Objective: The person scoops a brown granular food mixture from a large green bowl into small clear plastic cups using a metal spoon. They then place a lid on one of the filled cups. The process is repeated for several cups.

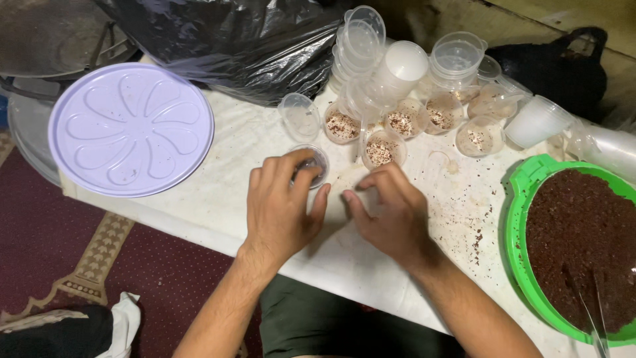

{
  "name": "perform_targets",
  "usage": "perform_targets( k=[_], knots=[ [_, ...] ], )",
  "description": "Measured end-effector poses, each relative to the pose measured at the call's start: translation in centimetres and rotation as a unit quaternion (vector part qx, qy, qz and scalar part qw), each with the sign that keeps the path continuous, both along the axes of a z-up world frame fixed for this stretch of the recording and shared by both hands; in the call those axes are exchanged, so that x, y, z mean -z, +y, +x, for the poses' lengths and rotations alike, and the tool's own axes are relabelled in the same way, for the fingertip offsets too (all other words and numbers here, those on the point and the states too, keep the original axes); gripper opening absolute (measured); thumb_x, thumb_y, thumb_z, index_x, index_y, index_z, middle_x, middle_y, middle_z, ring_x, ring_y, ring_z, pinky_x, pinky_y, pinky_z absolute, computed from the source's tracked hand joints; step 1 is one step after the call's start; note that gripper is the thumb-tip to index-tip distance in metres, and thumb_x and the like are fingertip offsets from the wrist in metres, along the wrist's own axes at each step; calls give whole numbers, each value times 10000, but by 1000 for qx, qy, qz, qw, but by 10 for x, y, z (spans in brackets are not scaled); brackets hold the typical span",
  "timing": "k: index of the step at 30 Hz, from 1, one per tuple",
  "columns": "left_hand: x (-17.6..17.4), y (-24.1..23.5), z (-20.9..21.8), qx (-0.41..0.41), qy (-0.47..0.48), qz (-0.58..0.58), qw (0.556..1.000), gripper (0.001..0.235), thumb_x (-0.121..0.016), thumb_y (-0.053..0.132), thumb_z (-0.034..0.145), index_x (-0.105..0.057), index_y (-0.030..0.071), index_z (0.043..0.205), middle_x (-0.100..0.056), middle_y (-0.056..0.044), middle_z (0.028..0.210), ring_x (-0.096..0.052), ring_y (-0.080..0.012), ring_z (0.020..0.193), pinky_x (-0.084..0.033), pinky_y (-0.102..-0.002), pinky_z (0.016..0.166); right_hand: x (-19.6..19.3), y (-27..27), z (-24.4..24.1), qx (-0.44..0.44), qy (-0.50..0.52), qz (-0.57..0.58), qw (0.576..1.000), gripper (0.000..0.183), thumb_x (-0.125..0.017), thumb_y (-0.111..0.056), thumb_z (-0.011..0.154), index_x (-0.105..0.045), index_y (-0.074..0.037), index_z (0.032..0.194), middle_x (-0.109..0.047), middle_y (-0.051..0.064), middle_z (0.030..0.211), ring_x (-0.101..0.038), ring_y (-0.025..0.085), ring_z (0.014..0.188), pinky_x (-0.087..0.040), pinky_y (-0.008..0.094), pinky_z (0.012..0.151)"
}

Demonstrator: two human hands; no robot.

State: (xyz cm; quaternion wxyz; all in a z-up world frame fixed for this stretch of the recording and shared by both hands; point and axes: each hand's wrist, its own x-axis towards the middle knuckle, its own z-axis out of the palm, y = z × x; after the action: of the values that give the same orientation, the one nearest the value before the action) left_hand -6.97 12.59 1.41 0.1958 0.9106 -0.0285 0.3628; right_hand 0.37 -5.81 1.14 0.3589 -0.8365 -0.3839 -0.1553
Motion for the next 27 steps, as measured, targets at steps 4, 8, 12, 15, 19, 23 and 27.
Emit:
perform_targets(
  k=[4, 8, 12, 15, 19, 23, 27],
  knots=[
    [25, -24, 10, 1, -2, 18, 1000, 244, -872, 189, 752, -654, 135, 846, -613, -5, 981, -579, -245, 857, -432, -388, 692, 9, -29, 23, 93, -53, 0, 994, 340, -894, -185, 824, -591, -67, 923, -556, 68, 868, -549, 221, 610, -478, 342, 505],
    [33, -48, 15, 64, 30, -8, 997, 224, -828, 192, 815, -611, 135, 818, -581, -3, 937, -598, -252, 798, -455, -377, 658, 23, -33, 41, 155, 50, -54, 985, 671, -983, -260, 684, -493, -33, 1082, -534, 168, 1008, -586, 373, 943, -492, 469, 824],
    [26, -65, 20, 106, 92, -43, 989, 205, -816, 158, 819, -617, 106, 814, -582, -17, 920, -635, -246, 761, -498, -371, 640, 36, -24, 49, 148, 74, -14, 986, 661, -948, -240, 705, -446, -52, 1093, -610, 198, 1017, -616, 431, 982, -480, 504, 883],
    [32, -73, 23, 109, 89, -41, 989, 210, -831, 130, 776, -624, 111, 806, -585, -26, 891, -623, -259, 770, -477, -373, 657, 36, -31, 42, 154, 50, -27, 986, 636, -919, -264, 718, -436, -70, 1083, -590, 178, 963, -615, 411, 962, -495, 474, 871],
    [18, -86, 19, 162, 125, -70, 976, 217, -841, 152, 759, -632, 112, 805, -581, -27, 866, -638, -264, 773, -488, -376, 663, 43, -64, 30, 173, 42, -38, 983, 635, -914, -310, 705, -447, -92, 1075, -593, 124, 958, -616, 356, 954, -503, 440, 860],
    [9, -106, 12, 222, 199, -80, 951, 195, -819, 209, 778, -652, 109, 778, -598, -34, 800, -643, -262, 745, -494, -376, 673, 36, -100, 1, 204, 47, -80, 975, 598, -904, -391, 750, -476, -106, 1056, -588, 68, 890, -617, 288, 885, -527, 390, 765],
    [8, -124, 5, 267, 229, -69, 934, 253, -806, 274, 781, -651, 99, 686, -593, -60, 699, -641, -283, 720, -501, -399, 692, 30, -131, -28, 223, 72, -121, 965, 632, -904, -371, 713, -443, -91, 1041, -579, 105, 907, -609, 337, 853, -520, 445, 729]
  ],
)
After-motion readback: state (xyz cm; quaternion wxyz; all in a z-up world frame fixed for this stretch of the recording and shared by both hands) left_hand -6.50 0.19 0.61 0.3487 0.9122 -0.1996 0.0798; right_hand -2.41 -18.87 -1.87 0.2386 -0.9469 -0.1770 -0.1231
